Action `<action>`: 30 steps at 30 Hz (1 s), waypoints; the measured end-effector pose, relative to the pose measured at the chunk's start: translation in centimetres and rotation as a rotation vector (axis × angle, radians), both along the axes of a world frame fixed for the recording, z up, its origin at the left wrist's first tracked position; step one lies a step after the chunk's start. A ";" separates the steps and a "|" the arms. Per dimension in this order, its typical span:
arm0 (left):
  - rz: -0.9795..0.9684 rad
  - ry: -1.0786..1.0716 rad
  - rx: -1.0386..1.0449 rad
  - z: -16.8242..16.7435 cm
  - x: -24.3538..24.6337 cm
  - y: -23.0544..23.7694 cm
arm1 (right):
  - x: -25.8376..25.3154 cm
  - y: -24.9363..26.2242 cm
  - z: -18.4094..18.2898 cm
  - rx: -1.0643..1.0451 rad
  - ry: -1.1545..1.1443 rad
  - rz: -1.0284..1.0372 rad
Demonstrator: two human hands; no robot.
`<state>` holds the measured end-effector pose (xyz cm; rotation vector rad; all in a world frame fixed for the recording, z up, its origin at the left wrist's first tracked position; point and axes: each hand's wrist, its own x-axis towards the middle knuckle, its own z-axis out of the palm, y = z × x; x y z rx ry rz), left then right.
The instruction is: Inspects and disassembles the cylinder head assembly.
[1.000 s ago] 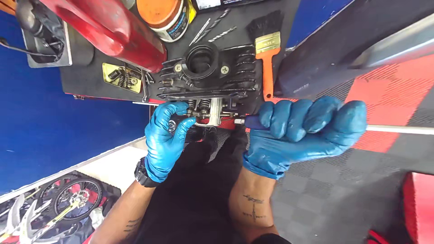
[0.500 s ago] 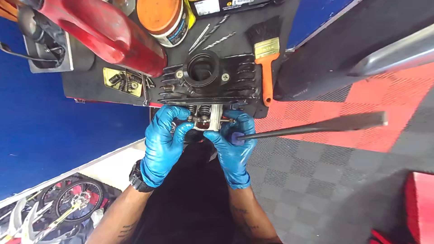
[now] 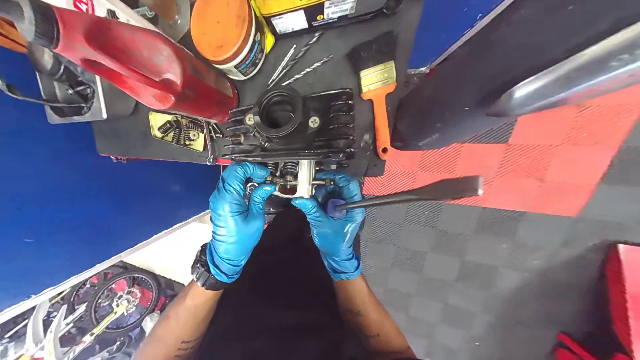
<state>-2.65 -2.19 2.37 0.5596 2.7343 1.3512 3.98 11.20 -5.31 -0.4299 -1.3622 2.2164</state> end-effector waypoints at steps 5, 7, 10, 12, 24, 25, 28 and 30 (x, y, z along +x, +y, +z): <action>-0.042 -0.033 0.054 -0.1 0.0 -0.6 | 0.9 2.0 -1.1 -0.162 0.076 0.051; -0.059 -0.063 0.071 0.0 0.0 -0.9 | 1.5 4.4 -1.5 -0.274 0.166 0.049; -0.046 -0.057 0.074 -0.1 0.0 -0.8 | 0.9 8.7 0.4 -0.451 0.376 -0.058; -0.040 -0.055 0.078 -0.2 0.2 -0.7 | -0.1 10.4 2.0 -0.619 0.534 -0.164; 0.005 -0.035 0.094 -0.1 0.2 -0.1 | -2.5 8.9 2.6 -0.752 0.686 -0.243; 0.003 -0.042 0.099 -0.1 0.1 -0.1 | -2.3 9.2 2.5 -0.758 0.709 -0.251; -0.005 -0.060 0.097 0.1 0.1 -0.1 | -2.8 7.5 2.5 -0.825 0.708 -0.206; -0.013 -0.068 0.100 0.2 0.0 -0.2 | -2.6 8.1 2.4 -0.779 0.705 -0.231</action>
